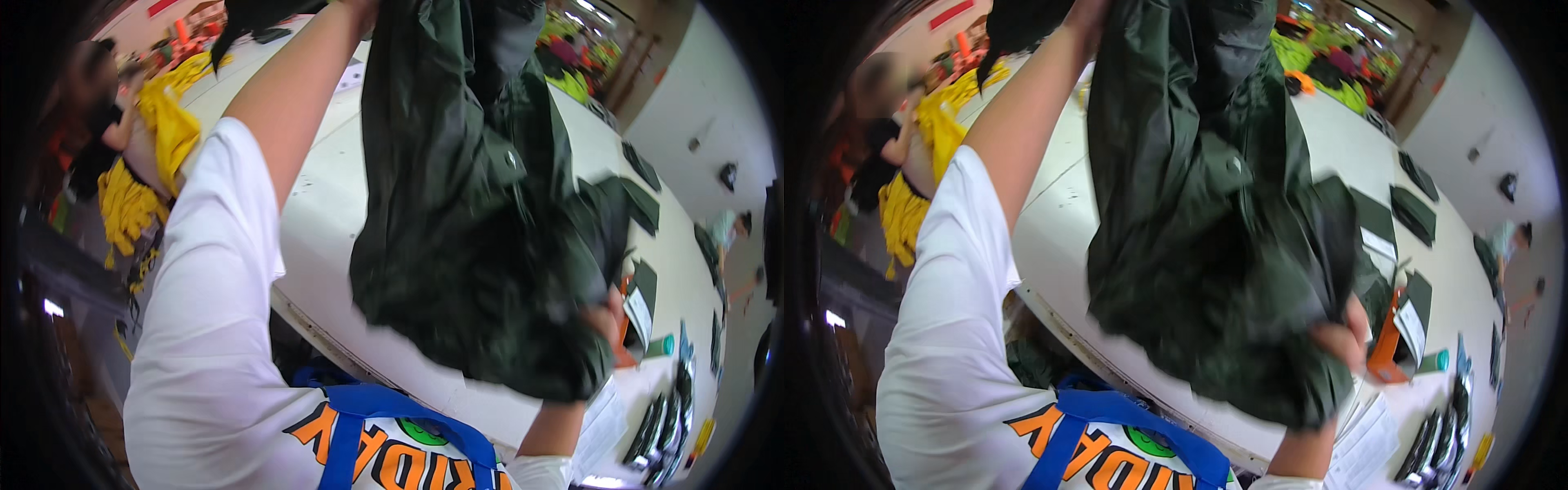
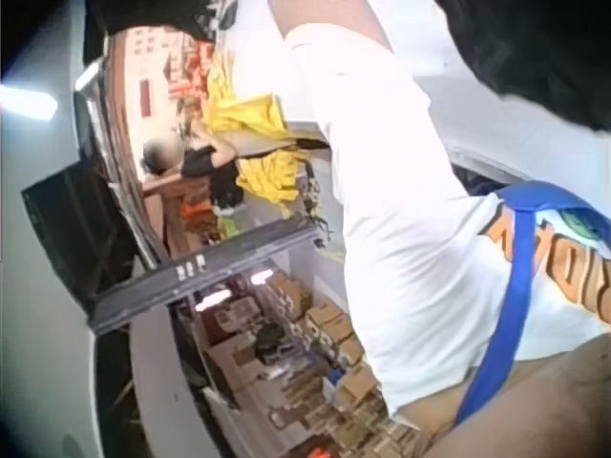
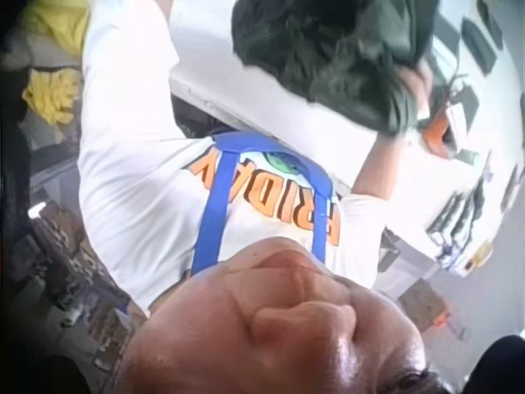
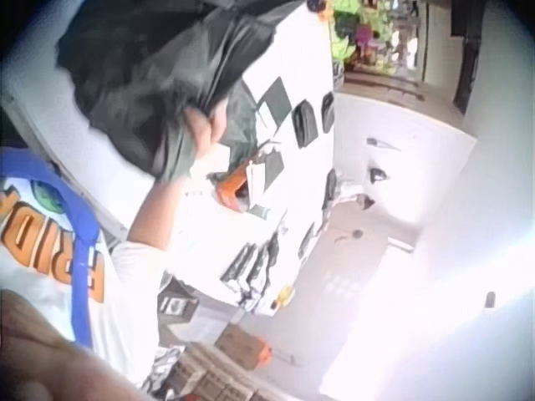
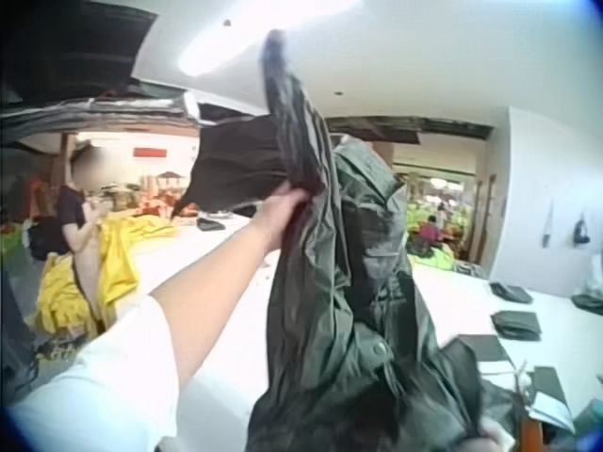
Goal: The person folds a large green tarp on a white table, then places it into a smaller green bag. They seal the bag and set it aside. The person then picks up another green tarp, unfolds it, and begins folding it on the table.
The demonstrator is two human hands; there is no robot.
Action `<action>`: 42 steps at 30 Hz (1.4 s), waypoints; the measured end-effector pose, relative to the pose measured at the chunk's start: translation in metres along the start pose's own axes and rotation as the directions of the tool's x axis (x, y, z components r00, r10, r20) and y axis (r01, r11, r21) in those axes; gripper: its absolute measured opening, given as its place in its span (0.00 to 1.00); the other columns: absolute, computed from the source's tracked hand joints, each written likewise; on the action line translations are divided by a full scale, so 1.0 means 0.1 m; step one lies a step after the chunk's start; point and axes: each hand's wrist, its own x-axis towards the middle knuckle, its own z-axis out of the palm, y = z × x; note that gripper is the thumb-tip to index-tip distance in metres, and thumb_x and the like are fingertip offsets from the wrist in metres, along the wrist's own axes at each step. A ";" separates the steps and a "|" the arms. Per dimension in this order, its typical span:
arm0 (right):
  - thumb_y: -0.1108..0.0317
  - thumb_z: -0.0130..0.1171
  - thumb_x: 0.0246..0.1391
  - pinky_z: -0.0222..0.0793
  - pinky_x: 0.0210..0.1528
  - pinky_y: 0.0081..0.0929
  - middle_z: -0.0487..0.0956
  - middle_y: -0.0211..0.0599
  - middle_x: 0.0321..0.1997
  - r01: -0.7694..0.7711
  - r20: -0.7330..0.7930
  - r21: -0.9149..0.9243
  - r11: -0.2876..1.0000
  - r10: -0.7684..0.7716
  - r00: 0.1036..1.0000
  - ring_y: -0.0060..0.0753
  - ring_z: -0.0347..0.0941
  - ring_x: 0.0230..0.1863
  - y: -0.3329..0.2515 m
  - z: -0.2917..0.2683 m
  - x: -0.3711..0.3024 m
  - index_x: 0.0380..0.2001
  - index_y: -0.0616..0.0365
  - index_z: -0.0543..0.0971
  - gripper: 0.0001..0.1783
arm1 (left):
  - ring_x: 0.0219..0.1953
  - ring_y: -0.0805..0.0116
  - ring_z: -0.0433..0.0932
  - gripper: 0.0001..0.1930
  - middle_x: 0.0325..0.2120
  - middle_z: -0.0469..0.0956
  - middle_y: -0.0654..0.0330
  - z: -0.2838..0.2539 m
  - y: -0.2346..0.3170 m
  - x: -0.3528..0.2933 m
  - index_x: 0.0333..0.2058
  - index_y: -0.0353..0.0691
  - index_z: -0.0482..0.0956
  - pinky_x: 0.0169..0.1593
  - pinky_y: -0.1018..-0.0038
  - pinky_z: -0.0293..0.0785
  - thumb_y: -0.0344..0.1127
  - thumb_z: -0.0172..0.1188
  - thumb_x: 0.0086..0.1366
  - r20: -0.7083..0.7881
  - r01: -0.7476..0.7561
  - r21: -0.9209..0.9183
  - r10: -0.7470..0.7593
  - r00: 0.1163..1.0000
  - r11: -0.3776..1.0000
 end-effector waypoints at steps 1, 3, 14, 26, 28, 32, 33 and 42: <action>0.71 0.59 0.50 0.66 0.52 0.29 0.78 0.41 0.42 0.116 0.044 0.195 0.974 -0.127 0.991 0.36 0.74 0.46 0.19 0.23 0.06 0.39 0.60 0.79 0.11 | 0.35 0.68 0.76 0.13 0.36 0.77 0.58 0.15 -0.27 0.12 0.45 0.40 0.75 0.37 0.74 0.73 0.35 0.52 0.63 -0.003 0.008 -0.002 -0.008 1.000 1.000; 0.73 0.57 0.49 0.60 0.59 0.32 0.77 0.46 0.46 0.226 0.133 0.557 0.799 -0.354 0.926 0.44 0.71 0.52 0.71 0.59 0.20 0.37 0.61 0.80 0.11 | 0.38 0.68 0.75 0.14 0.38 0.77 0.60 0.56 -1.07 0.17 0.45 0.39 0.75 0.42 0.72 0.72 0.39 0.53 0.64 -0.103 0.227 0.123 -0.215 0.971 0.966; 0.79 0.50 0.47 0.65 0.55 0.38 0.72 0.46 0.53 -0.112 0.513 -0.190 0.975 0.196 0.836 0.48 0.68 0.54 1.35 1.40 -0.53 0.49 0.54 0.76 0.23 | 0.39 0.62 0.74 0.39 0.48 0.71 0.54 0.17 -3.94 -2.83 0.63 0.48 0.58 0.35 0.66 0.74 0.40 0.67 0.55 -0.020 0.409 0.781 -0.635 0.772 0.472; 0.69 0.64 0.47 0.62 0.57 0.49 0.45 0.44 0.73 -0.293 0.587 -0.457 0.840 0.532 0.610 0.64 0.58 0.62 1.14 3.07 -0.72 0.68 0.43 0.47 0.49 | 0.37 0.59 0.73 0.18 0.35 0.72 0.55 -0.09 -3.20 -3.43 0.50 0.44 0.69 0.39 0.65 0.72 0.29 0.57 0.61 0.040 0.156 0.855 -0.363 0.931 0.494; 0.69 0.65 0.45 0.61 0.59 0.47 0.52 0.43 0.69 -0.191 0.669 -0.514 0.836 0.530 0.520 0.61 0.61 0.59 1.36 3.15 -0.65 0.62 0.41 0.60 0.41 | 0.43 0.55 0.71 0.23 0.40 0.71 0.53 -0.06 -3.17 -3.50 0.54 0.44 0.68 0.45 0.62 0.70 0.28 0.58 0.58 0.203 -0.035 0.906 -0.359 0.911 0.421; 0.65 0.66 0.42 0.66 0.48 0.38 0.81 0.37 0.27 -0.175 0.600 -0.452 0.875 0.443 0.666 0.42 0.77 0.37 2.06 3.33 -0.67 0.26 0.51 0.81 0.07 | 0.50 0.52 0.67 0.27 0.47 0.69 0.52 0.17 -3.23 -3.55 0.55 0.38 0.68 0.53 0.63 0.66 0.27 0.57 0.54 0.472 -0.150 0.809 -0.476 0.742 0.568; 0.66 0.65 0.43 0.65 0.49 0.41 0.80 0.38 0.27 -0.221 0.597 -0.361 0.906 0.407 0.691 0.46 0.76 0.37 1.94 3.29 -0.56 0.28 0.53 0.80 0.07 | 0.51 0.52 0.66 0.27 0.47 0.69 0.52 0.20 -3.33 -3.56 0.55 0.37 0.68 0.54 0.63 0.66 0.27 0.56 0.54 0.446 -0.140 0.819 -0.465 0.765 0.556; 0.53 0.62 0.50 0.60 0.60 0.45 0.64 0.61 0.62 -0.616 0.559 -0.383 0.688 0.704 0.438 0.59 0.60 0.63 1.71 3.00 -0.73 0.62 0.62 0.57 0.43 | 0.54 0.50 0.64 0.26 0.50 0.69 0.53 0.26 -3.38 -3.44 0.54 0.43 0.71 0.57 0.63 0.65 0.29 0.56 0.52 0.580 -0.218 0.783 -0.557 0.594 0.583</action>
